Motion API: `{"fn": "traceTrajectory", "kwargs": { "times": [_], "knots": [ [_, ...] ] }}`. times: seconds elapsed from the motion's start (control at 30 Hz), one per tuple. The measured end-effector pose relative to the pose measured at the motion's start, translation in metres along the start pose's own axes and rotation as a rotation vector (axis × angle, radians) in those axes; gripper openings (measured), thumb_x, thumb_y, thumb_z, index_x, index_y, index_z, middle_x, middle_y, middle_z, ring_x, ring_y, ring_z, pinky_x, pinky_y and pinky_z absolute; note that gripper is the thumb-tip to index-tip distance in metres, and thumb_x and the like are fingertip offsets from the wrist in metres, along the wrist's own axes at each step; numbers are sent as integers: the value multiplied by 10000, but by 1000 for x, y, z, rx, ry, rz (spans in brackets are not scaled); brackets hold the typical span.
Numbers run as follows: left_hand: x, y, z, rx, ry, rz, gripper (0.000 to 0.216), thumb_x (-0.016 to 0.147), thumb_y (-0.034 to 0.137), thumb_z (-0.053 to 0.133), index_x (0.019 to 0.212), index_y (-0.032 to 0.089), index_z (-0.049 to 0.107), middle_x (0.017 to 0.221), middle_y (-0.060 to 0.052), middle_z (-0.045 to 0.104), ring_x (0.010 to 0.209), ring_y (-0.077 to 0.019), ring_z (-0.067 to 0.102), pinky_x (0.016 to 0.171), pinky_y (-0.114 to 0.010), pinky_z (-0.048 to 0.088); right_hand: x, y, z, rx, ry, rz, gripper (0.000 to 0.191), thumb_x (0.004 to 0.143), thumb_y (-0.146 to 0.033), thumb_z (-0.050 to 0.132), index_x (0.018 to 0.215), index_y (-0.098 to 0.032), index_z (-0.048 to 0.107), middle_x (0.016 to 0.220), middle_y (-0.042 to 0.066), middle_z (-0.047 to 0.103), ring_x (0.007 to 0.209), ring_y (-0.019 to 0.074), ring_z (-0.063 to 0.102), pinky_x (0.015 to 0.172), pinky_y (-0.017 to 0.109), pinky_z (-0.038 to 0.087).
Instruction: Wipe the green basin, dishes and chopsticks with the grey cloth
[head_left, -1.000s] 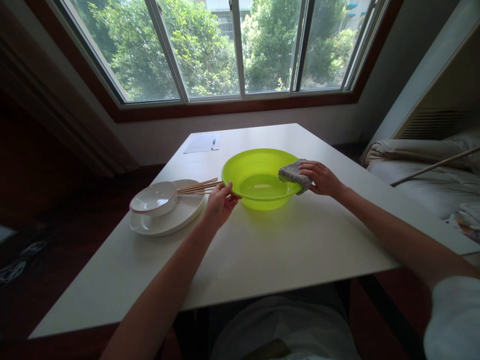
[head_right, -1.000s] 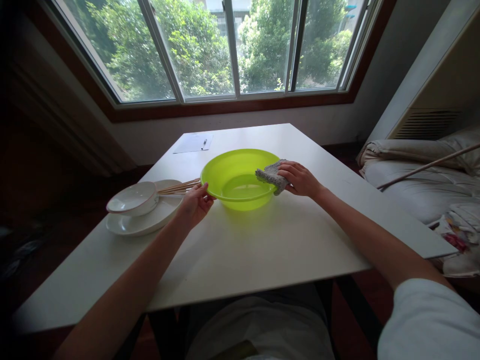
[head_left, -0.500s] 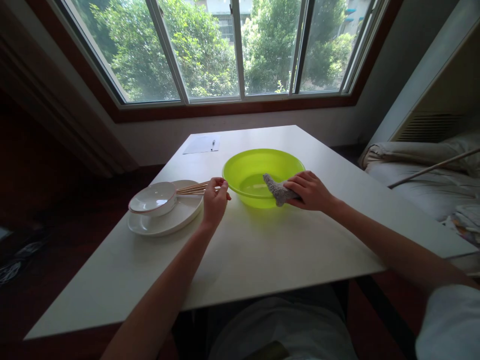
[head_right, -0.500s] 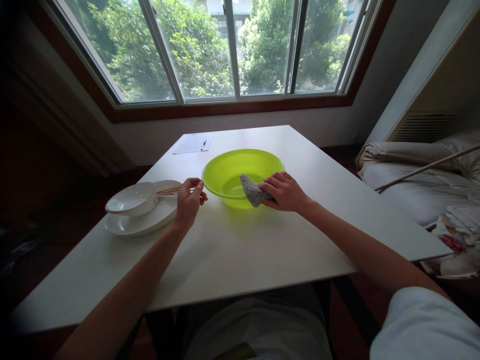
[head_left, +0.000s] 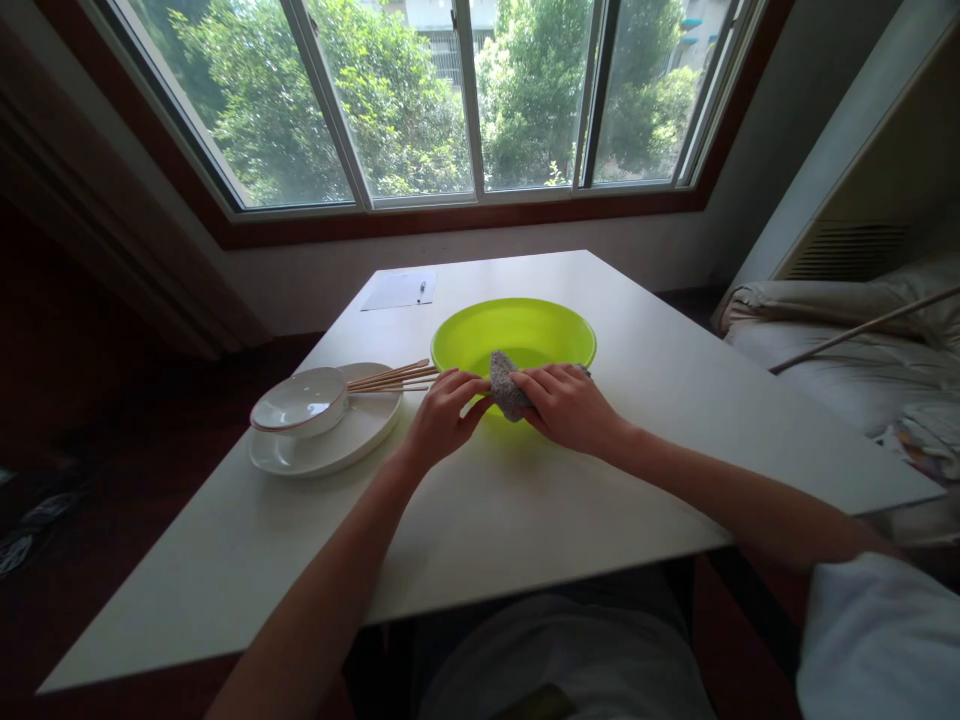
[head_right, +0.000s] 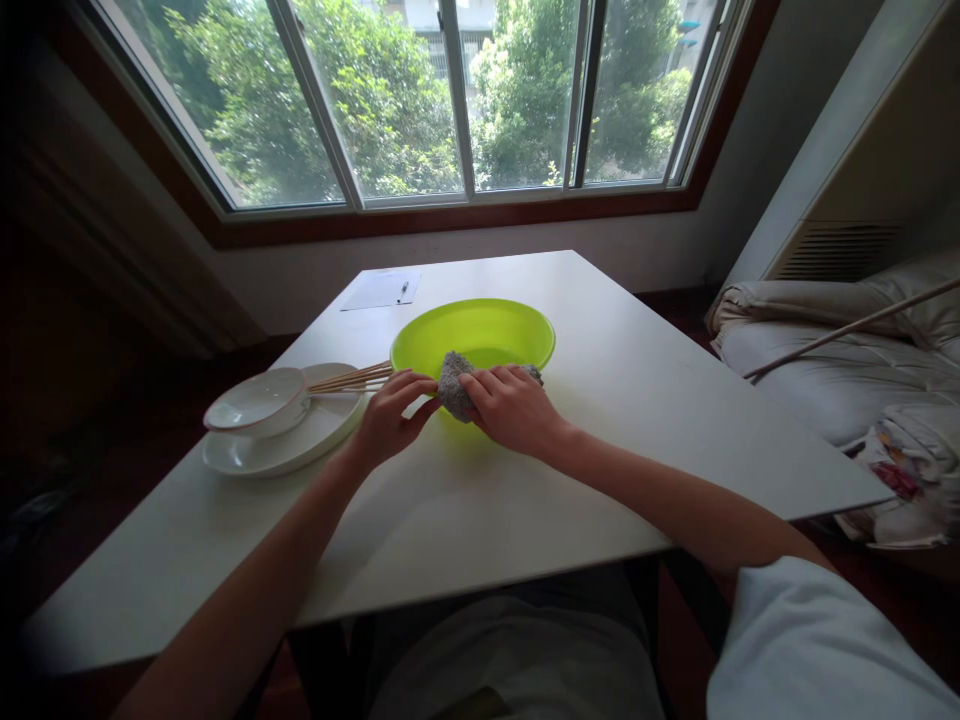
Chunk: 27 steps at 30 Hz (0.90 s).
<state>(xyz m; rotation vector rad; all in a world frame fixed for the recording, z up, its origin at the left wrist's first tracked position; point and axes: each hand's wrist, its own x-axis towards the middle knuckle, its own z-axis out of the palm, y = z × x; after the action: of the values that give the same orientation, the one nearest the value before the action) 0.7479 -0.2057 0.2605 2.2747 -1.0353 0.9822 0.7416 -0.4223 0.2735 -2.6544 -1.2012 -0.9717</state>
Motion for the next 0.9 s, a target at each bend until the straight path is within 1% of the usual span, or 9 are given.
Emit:
{"fn": "traceTrajectory", "kwargs": {
  "times": [0.1, 0.23, 0.4, 0.6, 0.77, 0.9],
  "knots": [
    [1, 1, 1, -37, -17, -5, 98, 870, 203, 531, 922, 173, 608, 844, -59, 654, 789, -161, 584, 787, -324, 464, -1, 2, 5, -8, 7, -16, 300, 922, -296, 454, 1146, -122, 554, 1021, 112, 670, 880, 238, 573, 783, 353, 356],
    [1, 1, 2, -55, -36, -30, 90, 877, 213, 530, 901, 180, 610, 841, -48, 663, 781, -150, 595, 843, -337, 443, -7, 17, 9, -18, 33, -76, 291, 914, -306, 463, 1131, -133, 550, 997, 110, 668, 870, 236, 565, 767, 358, 354],
    [1, -1, 1, -70, -42, -37, 89, 878, 222, 533, 886, 175, 608, 841, -46, 666, 777, -144, 601, 886, -351, 430, -18, 50, 13, 29, 87, -194, 301, 909, -354, 455, 1106, -146, 548, 972, 107, 659, 865, 233, 550, 772, 359, 382],
    [1, -1, 0, -87, -29, -27, 82, 871, 215, 544, 874, 168, 610, 825, -47, 664, 756, -143, 598, 843, -333, 444, -27, 97, 28, 88, 147, -301, 307, 895, -392, 467, 1082, -158, 534, 932, 115, 628, 860, 239, 542, 798, 394, 437],
    [0, -3, -1, -104, -18, -16, 78, 865, 212, 552, 879, 166, 614, 822, -48, 664, 756, -147, 599, 823, -331, 447, -31, 128, 43, 135, 183, -305, 315, 903, -407, 422, 1103, -180, 511, 1006, 138, 592, 980, 264, 542, 889, 465, 460],
    [-1, -6, 0, -123, -23, -20, 69, 863, 208, 556, 877, 171, 613, 816, -45, 663, 748, -143, 594, 808, -326, 449, -32, 143, 48, 182, 171, -284, 309, 892, -374, 423, 1141, -201, 483, 1092, 143, 572, 1087, 273, 526, 965, 500, 438]
  ]
}}
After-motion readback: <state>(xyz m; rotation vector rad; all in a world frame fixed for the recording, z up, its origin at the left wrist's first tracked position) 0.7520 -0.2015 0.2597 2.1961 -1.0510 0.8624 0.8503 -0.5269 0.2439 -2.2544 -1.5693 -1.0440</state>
